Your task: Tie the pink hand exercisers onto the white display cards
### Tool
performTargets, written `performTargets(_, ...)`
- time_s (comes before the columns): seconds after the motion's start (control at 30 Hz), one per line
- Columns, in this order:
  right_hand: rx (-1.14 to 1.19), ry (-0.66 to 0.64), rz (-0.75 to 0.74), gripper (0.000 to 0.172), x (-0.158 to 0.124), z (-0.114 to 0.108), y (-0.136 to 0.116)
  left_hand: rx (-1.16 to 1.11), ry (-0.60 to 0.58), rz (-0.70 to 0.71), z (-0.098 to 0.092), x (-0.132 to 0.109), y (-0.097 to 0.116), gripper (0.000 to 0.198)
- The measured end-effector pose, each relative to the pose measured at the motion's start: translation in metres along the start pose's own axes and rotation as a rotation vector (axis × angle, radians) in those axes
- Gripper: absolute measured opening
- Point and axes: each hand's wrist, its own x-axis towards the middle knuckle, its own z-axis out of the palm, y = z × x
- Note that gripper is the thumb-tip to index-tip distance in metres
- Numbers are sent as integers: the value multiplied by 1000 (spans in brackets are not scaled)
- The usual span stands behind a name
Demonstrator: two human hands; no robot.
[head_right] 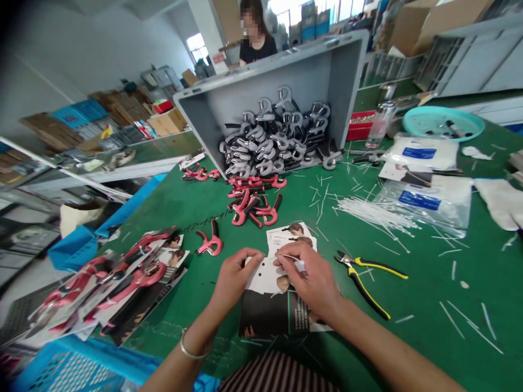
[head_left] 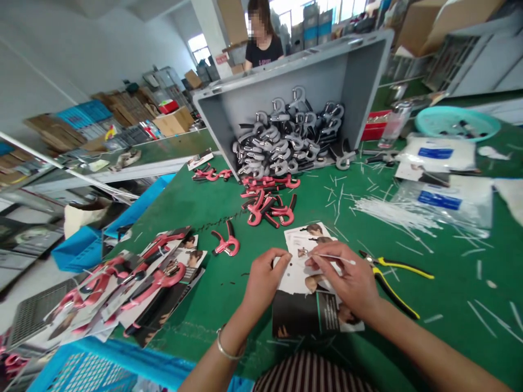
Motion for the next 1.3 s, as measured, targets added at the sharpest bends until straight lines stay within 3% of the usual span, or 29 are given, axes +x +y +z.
performTargets(0.17, -34, -76, -93, 11, 0, 5, 4, 11, -1, 10, 5, 0, 2, 23)
performTargets(0.47, -39, -53, -84, 8, -4, 5, 4, 5, 3, 9, 10, 4, 2, 21)
performTargets(0.7, -19, -160, -111, 12, 2, 10, 13, -35, 13, 65, 12, 4, 12, 18)
performTargets(0.83, 159, -319, 72, 12, 10, 5, 20, -42, 17, 92, 10, 8, 25, 18)
performTargets(0.93, 330, -313, 236, 16, 11, -1, 26, -156, 10, 8, 4, 10, 27, 32)
performTargets(1.0, 393, -285, 287, 18, 9, -5, 30, -217, 9, -36, 1, 9, 22, 36)
performTargets(1.17, 495, -303, 354, 20, 7, -4, 31, -197, -133, 18, 10, -6, -1, 18)
performTargets(1.3, 537, -322, 353, 22, 9, -1, 29, -215, -121, -8, 16, -17, -14, 15)
